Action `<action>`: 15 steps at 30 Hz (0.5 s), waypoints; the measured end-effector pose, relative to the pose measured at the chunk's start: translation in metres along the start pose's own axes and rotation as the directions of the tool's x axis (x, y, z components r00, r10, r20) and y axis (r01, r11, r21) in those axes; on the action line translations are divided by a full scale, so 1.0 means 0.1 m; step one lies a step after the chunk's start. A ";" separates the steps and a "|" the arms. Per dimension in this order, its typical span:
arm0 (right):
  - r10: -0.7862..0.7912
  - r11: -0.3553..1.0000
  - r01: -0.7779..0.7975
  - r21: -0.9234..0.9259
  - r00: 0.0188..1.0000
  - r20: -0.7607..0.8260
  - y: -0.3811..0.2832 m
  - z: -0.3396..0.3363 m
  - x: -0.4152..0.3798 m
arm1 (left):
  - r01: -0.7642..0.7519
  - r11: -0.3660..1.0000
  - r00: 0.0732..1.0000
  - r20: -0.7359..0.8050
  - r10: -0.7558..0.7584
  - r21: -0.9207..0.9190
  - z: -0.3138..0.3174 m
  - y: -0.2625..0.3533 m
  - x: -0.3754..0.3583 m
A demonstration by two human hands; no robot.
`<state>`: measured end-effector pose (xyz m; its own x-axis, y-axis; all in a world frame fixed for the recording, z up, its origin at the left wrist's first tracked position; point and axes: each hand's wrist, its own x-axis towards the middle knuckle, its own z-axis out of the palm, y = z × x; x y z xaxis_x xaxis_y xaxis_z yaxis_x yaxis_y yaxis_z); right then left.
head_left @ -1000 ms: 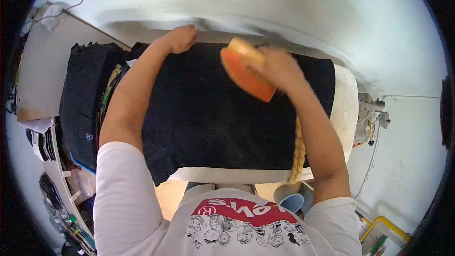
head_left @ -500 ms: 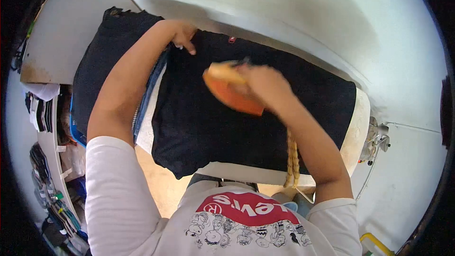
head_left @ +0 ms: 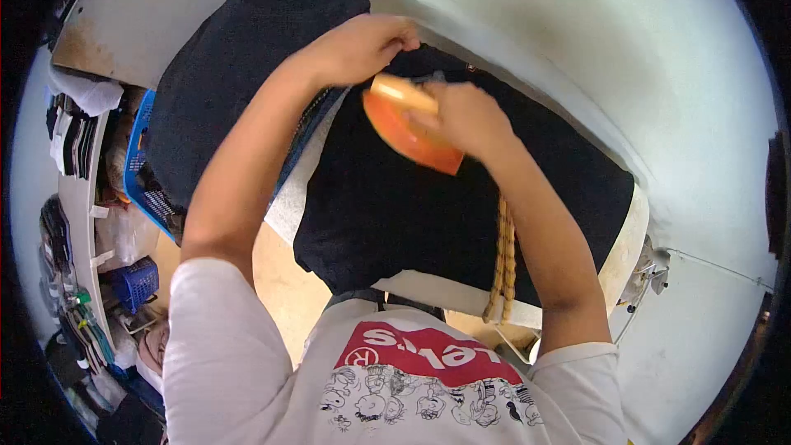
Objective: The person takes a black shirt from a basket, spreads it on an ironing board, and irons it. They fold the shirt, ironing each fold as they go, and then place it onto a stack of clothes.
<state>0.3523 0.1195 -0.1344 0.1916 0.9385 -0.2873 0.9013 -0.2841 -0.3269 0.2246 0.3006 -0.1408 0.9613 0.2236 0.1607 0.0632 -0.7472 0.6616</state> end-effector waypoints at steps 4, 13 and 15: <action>-0.045 0.996 0.052 0.072 0.995 -0.093 0.11 0.05 0.11 | 0.223 0.975 0.937 -0.280 -0.208 0.022 0.22 0.56 -1.20; -0.204 0.978 0.209 -0.001 0.954 0.221 -0.40 0.43 -0.65 | 0.653 0.654 0.525 -0.394 -0.754 -0.381 1.13 0.44 -2.63; -0.239 0.970 0.242 -0.033 0.968 0.076 -0.55 0.54 -0.52 | 0.624 0.729 0.565 -0.482 -0.670 -0.282 1.06 0.49 -2.61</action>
<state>0.2716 0.0763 -0.1496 -0.0596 0.9616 -0.2679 0.9333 -0.0415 -0.3566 0.0054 0.1395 -0.2280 0.3714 0.9285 0.0002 0.5709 -0.2285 0.7886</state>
